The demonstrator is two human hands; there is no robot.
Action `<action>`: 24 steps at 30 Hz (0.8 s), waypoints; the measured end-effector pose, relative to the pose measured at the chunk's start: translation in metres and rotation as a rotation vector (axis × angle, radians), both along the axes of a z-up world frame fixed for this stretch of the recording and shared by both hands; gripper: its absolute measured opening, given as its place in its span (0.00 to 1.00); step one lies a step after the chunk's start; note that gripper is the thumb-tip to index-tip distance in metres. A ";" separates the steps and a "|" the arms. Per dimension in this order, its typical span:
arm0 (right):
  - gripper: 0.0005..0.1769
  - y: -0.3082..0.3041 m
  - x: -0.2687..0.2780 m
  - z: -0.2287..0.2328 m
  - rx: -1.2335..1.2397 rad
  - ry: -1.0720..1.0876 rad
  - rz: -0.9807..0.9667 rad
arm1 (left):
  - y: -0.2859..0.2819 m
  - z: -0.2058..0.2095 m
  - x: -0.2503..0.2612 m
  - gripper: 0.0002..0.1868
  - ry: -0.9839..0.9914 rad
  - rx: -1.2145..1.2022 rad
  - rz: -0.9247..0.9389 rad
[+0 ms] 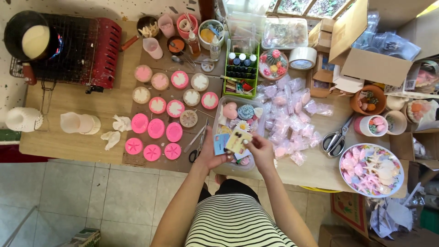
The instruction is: Preparing, de-molding, and organizing decorative wax elements for candle making.
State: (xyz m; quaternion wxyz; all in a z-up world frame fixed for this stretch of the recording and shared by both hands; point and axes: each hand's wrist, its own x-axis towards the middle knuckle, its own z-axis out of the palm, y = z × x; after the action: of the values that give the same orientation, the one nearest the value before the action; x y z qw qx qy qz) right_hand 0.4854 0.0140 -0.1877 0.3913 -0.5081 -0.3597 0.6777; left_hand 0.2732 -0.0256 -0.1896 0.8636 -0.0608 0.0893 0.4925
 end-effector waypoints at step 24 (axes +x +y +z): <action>0.13 -0.026 -0.017 -0.011 0.430 -1.319 0.363 | -0.021 0.008 -0.034 0.24 0.345 -0.178 0.072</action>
State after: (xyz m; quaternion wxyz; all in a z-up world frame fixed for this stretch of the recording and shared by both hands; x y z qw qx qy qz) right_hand 0.4683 -0.0115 -0.1983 0.0651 -0.6558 -0.7257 0.1980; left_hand 0.2390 -0.0468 -0.1818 0.8085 -0.0549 0.2767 0.5164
